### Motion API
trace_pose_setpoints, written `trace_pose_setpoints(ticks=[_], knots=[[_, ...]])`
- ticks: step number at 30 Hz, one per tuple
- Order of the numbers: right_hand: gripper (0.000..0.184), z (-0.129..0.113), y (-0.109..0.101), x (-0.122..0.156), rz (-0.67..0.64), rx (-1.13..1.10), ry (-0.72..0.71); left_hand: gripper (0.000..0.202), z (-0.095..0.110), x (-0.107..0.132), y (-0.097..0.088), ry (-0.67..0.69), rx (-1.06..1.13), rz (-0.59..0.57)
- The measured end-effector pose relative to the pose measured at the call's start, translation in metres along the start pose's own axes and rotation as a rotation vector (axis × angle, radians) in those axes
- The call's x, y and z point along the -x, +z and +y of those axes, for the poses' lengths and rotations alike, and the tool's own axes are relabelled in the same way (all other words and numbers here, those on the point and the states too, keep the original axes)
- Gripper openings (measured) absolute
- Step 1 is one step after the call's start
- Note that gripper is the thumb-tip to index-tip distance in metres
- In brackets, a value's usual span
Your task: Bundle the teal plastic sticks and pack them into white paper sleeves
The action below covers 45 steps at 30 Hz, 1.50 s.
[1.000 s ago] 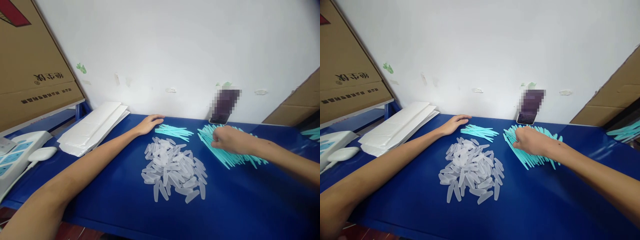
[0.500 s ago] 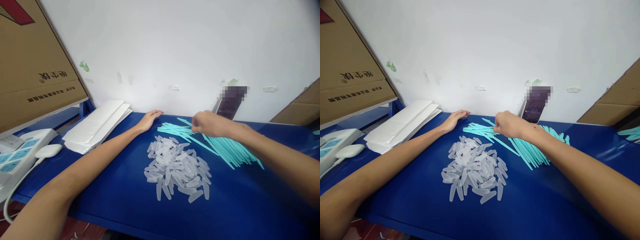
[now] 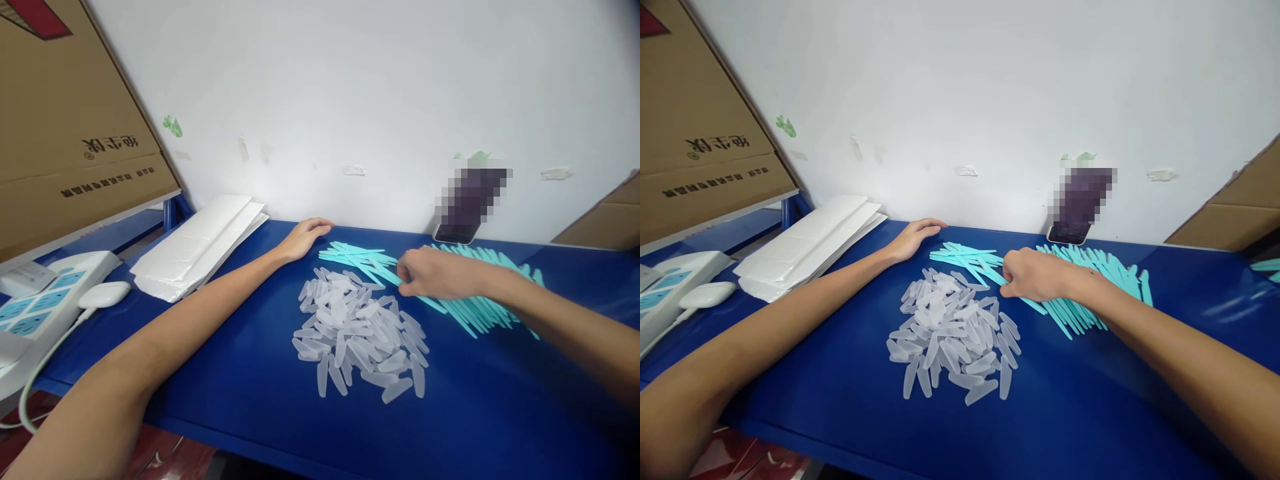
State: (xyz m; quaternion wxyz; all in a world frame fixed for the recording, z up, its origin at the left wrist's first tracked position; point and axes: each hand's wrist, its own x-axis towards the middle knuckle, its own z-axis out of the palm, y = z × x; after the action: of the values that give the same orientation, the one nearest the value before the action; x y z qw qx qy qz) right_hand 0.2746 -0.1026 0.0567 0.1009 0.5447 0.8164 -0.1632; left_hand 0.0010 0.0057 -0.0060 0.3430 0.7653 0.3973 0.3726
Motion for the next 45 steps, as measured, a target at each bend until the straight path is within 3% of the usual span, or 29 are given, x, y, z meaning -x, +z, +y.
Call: trace_pose_setpoints(ticks=[5,11,13,16,19,24,29,32,35,41,43,45], knots=[[0.042,0.007,-0.007,-0.002,0.031,-0.05,-0.013,0.039,-0.002,-0.003,-0.001,-0.061,0.146,0.04],[0.022,-0.01,-0.023,-0.028,0.139,-0.037,-0.041,0.039,-0.008,-0.004,-0.005,-0.141,0.422,0.262],[0.017,-0.017,-0.023,-0.041,0.184,-0.024,-0.062,0.037,-0.009,-0.002,-0.006,-0.13,0.416,0.324],[0.027,-0.022,-0.022,-0.052,0.299,-0.008,-0.051,0.034,-0.009,0.0,-0.006,-0.097,0.335,0.368],[0.028,-0.019,-0.023,-0.052,0.379,-0.037,-0.03,0.031,-0.006,0.003,-0.004,-0.058,0.209,0.33],[0.031,-0.015,-0.015,-0.048,0.337,-0.065,-0.071,0.029,0.006,0.012,-0.001,0.105,-0.048,0.246],[0.066,-0.014,0.002,-0.053,0.363,0.048,-0.139,0.031,0.017,0.024,0.004,0.314,-0.288,0.111],[0.079,-0.01,0.006,-0.059,0.323,0.063,-0.178,0.029,0.019,0.027,0.006,0.351,-0.351,0.041],[0.067,-0.006,0.004,-0.066,0.274,0.063,-0.219,0.03,0.018,0.024,0.005,0.292,-0.323,0.101],[0.041,-0.001,0.002,-0.078,0.375,0.162,-0.2,0.032,0.015,0.021,0.004,0.253,-0.323,0.178],[0.041,0.0,0.003,-0.079,0.406,0.18,-0.186,0.032,0.019,0.022,0.004,0.276,-0.326,0.114],[0.041,0.001,0.005,-0.078,0.426,0.177,-0.172,0.029,0.029,0.023,0.004,0.304,-0.339,-0.06]])
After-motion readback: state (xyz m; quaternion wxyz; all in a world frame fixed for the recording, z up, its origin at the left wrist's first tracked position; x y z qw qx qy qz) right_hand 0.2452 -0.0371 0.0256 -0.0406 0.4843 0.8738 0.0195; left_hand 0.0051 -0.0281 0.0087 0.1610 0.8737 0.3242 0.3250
